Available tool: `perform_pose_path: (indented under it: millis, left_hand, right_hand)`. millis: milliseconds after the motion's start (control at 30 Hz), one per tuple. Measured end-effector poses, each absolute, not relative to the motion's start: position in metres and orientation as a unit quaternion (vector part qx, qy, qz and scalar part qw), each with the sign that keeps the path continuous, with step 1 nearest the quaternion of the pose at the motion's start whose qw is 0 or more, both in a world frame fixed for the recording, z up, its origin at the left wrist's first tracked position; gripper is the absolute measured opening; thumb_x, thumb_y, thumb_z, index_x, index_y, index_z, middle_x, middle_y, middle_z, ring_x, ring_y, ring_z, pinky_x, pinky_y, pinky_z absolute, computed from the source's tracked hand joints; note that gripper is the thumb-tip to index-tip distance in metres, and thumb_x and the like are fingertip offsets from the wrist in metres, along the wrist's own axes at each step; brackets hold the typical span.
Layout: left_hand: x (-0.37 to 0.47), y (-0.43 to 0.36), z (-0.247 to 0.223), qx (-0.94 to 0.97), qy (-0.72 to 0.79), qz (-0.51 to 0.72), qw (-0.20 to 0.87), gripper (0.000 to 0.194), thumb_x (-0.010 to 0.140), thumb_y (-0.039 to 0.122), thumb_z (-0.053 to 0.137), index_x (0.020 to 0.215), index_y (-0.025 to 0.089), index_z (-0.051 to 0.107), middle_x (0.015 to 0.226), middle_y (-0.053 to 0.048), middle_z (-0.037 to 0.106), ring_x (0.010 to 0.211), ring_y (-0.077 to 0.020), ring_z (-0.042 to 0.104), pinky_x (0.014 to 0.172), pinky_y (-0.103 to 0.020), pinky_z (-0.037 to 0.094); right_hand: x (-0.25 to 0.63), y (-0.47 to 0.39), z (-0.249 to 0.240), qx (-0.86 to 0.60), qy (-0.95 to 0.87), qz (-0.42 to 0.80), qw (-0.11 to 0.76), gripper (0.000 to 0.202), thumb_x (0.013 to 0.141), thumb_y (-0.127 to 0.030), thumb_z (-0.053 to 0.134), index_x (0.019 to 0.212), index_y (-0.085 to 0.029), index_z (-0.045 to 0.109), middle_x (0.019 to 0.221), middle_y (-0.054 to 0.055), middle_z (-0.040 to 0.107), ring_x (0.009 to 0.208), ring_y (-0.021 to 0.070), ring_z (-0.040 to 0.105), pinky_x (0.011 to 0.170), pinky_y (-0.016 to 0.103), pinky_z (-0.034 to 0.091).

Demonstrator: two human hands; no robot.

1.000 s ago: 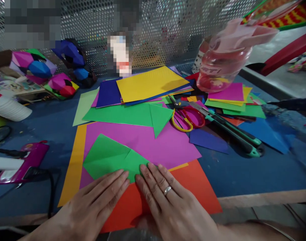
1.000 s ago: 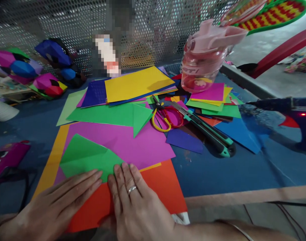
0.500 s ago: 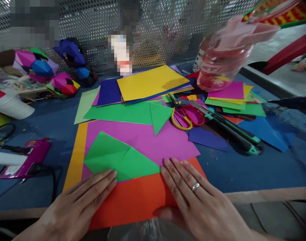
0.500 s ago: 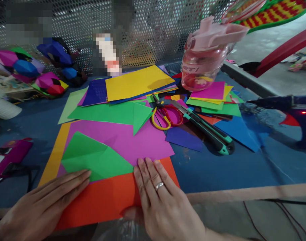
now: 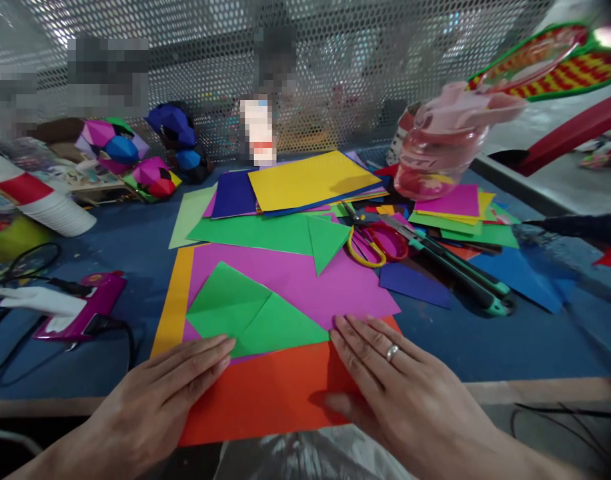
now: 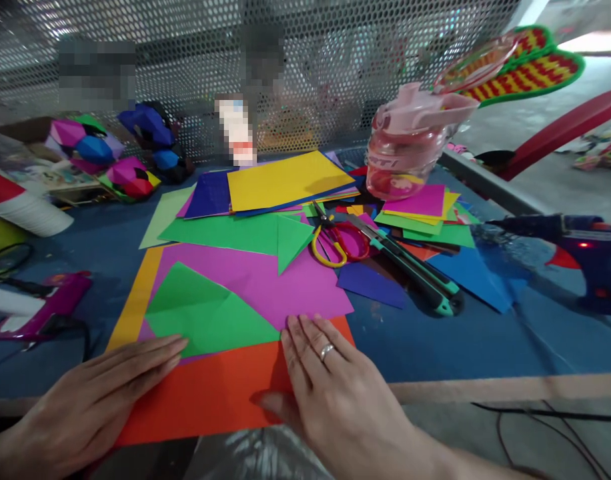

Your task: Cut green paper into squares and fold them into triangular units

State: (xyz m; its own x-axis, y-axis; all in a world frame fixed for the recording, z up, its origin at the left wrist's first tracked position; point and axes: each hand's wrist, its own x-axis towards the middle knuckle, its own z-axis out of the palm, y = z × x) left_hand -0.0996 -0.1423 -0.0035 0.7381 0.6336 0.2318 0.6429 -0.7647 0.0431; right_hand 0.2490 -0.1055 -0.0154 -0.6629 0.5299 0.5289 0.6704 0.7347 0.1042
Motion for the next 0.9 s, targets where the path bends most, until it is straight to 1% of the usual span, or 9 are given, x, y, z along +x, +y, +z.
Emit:
perform_pose_path:
  millis: [200,300,367,467,567,633,700,800,900]
  left_hand:
    - [-0.1,-0.139,-0.002,-0.933,-0.339,-0.121,0.018,0.074,0.091,-0.007,0.038,0.159,0.019,0.036,0.153,-0.007,0.056,0.144,-0.0178,0.048,0.12,-0.031,0.04]
    - [-0.097,-0.138,-0.001,-0.927,-0.343,-0.148,0.03,0.071,0.091,-0.005,0.04,0.157,0.021,0.039,0.147,-0.007,0.062,0.141,-0.0174,0.052,0.119,-0.03,0.04]
    - [-0.096,-0.137,-0.002,-0.924,-0.346,-0.16,0.03,0.071,0.089,-0.003,0.041,0.155,0.022,0.043,0.145,-0.006,0.064,0.138,-0.0182,0.055,0.117,-0.031,0.043]
    - [-0.096,-0.136,-0.003,-0.921,-0.349,-0.173,0.03,0.066,0.087,-0.003,0.043,0.148,0.022,0.052,0.144,-0.006,0.064,0.137,-0.0187,0.056,0.116,-0.031,0.044]
    - [-0.096,-0.135,-0.005,-0.914,-0.355,-0.191,0.035,0.061,0.087,-0.005,0.043,0.14,0.021,0.058,0.143,-0.006,0.065,0.137,-0.0186,0.056,0.116,-0.031,0.044]
    - [-0.095,-0.134,-0.006,-0.913,-0.356,-0.195,0.042,0.059,0.088,-0.006,0.042,0.138,0.02,0.059,0.142,-0.007,0.065,0.136,-0.0183,0.056,0.115,-0.03,0.045]
    - [-0.093,-0.131,-0.004,-0.909,-0.355,-0.209,0.063,0.057,0.089,-0.006,0.042,0.137,0.018,0.058,0.14,-0.008,0.066,0.134,-0.0178,0.057,0.114,-0.029,0.044]
    - [-0.084,-0.122,0.004,-0.869,-0.405,-0.272,0.085,0.045,0.093,-0.002,0.047,0.13,0.019,0.06,0.131,-0.007,0.068,0.124,-0.0175,0.063,0.11,-0.028,0.046]
    - [-0.073,-0.106,0.013,-0.777,-0.523,-0.348,0.035,0.018,0.098,0.016,0.057,0.114,0.022,0.062,0.117,-0.005,0.066,0.103,-0.0179,0.067,0.095,-0.03,0.053]
  right_hand:
    - [0.239,-0.057,0.026,-0.329,-0.925,0.025,0.19,0.037,0.107,-0.03,0.044,0.108,-0.015,0.077,0.095,0.009,0.08,0.085,0.0229,0.076,0.074,0.036,0.058]
    - [0.216,-0.024,0.037,-0.361,-0.92,0.11,0.108,0.034,0.102,-0.034,0.056,0.126,-0.015,0.07,0.111,0.011,0.077,0.098,0.0265,0.074,0.079,0.036,0.056]
    - [0.197,-0.007,0.037,-0.333,-0.924,0.16,0.104,0.044,0.1,-0.035,0.061,0.137,-0.011,0.062,0.127,0.014,0.072,0.113,0.028,0.069,0.091,0.036,0.053]
    - [0.173,0.006,0.032,-0.297,-0.919,0.234,0.109,0.052,0.094,-0.032,0.071,0.14,-0.011,0.057,0.132,0.014,0.069,0.115,0.0258,0.067,0.091,0.033,0.05]
    - [0.164,0.007,0.029,-0.292,-0.918,0.255,0.085,0.042,0.088,-0.029,0.077,0.125,-0.012,0.065,0.119,0.013,0.073,0.103,0.0244,0.067,0.078,0.031,0.047]
    - [0.165,0.006,0.029,-0.297,-0.919,0.25,0.066,0.022,0.089,-0.031,0.076,0.101,-0.013,0.07,0.098,0.009,0.074,0.085,0.0205,0.064,0.067,0.029,0.04]
    - [0.168,0.007,0.029,-0.313,-0.908,0.27,0.071,0.022,0.09,-0.034,0.074,0.081,-0.015,0.066,0.078,0.004,0.068,0.069,0.0151,0.055,0.059,0.028,0.031]
    - [0.175,0.012,0.028,-0.356,-0.862,0.335,0.134,0.021,0.089,-0.033,0.071,0.078,-0.016,0.064,0.07,0.0,0.061,0.062,0.0125,0.048,0.056,0.027,0.028]
    - [0.179,0.018,0.025,-0.365,-0.787,0.449,0.213,0.02,0.089,-0.036,0.067,0.09,-0.016,0.066,0.08,0.003,0.069,0.069,0.0156,0.058,0.06,0.027,0.039]
